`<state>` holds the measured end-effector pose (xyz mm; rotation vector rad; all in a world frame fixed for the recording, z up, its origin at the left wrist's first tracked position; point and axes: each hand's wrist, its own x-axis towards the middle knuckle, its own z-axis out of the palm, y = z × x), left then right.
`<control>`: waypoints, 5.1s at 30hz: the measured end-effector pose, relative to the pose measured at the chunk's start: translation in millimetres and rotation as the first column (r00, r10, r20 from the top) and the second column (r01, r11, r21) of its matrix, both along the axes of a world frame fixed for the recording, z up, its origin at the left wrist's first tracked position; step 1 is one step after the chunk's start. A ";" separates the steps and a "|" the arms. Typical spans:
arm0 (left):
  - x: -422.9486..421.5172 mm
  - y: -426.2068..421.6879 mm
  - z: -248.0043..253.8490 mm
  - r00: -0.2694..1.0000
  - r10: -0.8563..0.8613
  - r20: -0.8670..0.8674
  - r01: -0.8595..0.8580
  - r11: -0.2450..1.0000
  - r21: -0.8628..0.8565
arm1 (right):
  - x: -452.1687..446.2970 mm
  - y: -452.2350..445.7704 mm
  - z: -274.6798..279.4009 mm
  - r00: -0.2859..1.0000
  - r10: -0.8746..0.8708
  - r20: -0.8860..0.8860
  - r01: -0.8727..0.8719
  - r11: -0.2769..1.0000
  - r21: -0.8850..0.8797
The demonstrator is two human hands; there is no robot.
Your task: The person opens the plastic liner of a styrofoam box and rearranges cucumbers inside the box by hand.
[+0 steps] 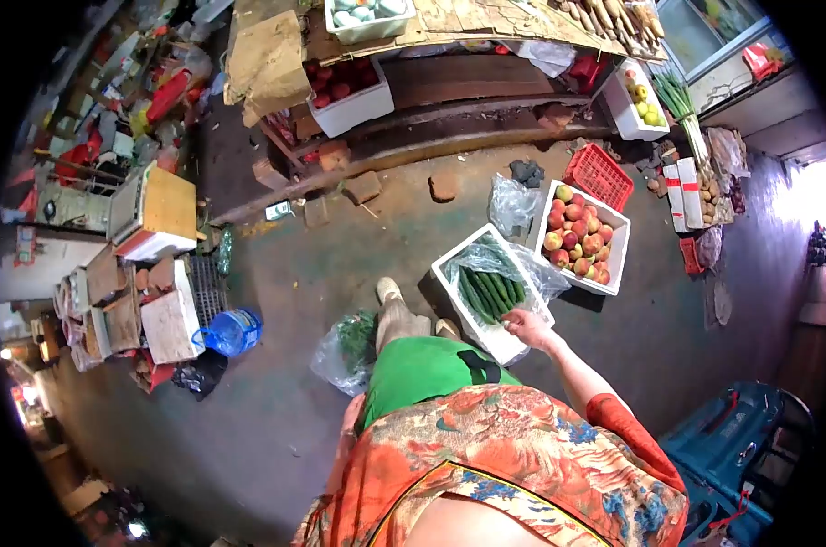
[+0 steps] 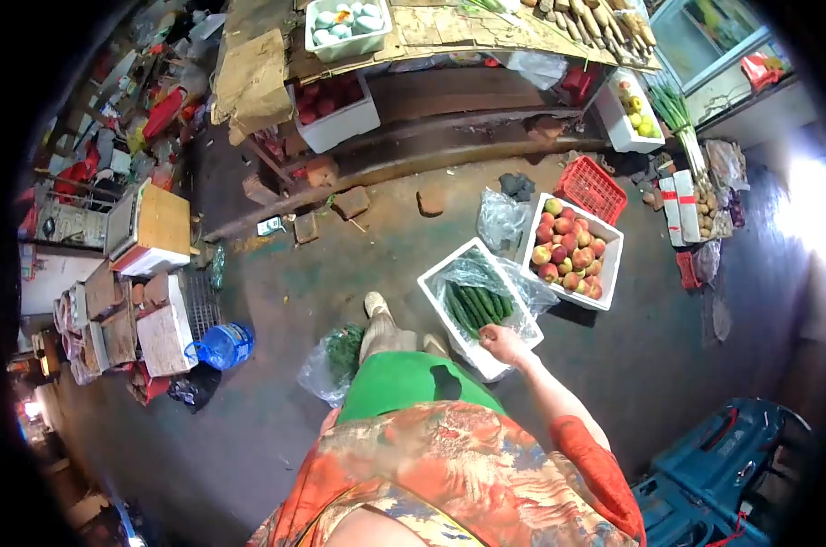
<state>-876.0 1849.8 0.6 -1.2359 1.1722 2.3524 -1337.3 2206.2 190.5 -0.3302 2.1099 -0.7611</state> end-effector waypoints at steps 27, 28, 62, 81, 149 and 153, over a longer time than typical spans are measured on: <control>-267.0 -264.1 59.8 0.935 -0.354 0.005 0.349 0.920 -0.179 | 10.3 -123.5 -27.0 0.871 -0.458 0.176 0.448 0.889 0.092; -274.8 -269.9 60.1 0.929 -0.371 0.002 0.365 0.912 -0.186 | 9.3 -123.1 -29.7 0.864 -0.473 0.174 0.465 0.881 0.084; -913.6 -134.4 286.1 0.147 -0.987 0.072 -0.049 -0.080 -0.996 | -197.1 -131.1 -126.3 0.200 -0.906 0.372 0.978 0.206 -0.024; -1207.4 -13.7 254.6 0.297 -0.802 0.518 -0.101 -0.566 -0.818 | -556.8 -52.9 -224.2 0.851 -0.518 -0.093 0.519 0.855 -0.008; -1051.1 48.1 283.6 -0.191 -0.882 0.430 -0.078 -0.423 -0.903 | -417.0 -108.1 20.3 0.838 -0.065 -0.542 0.084 0.996 0.010; -970.8 4.6 244.5 -0.247 -0.773 0.584 0.152 -0.626 -0.765 | -364.0 -138.0 64.3 0.837 -0.026 -0.546 0.019 1.000 -0.020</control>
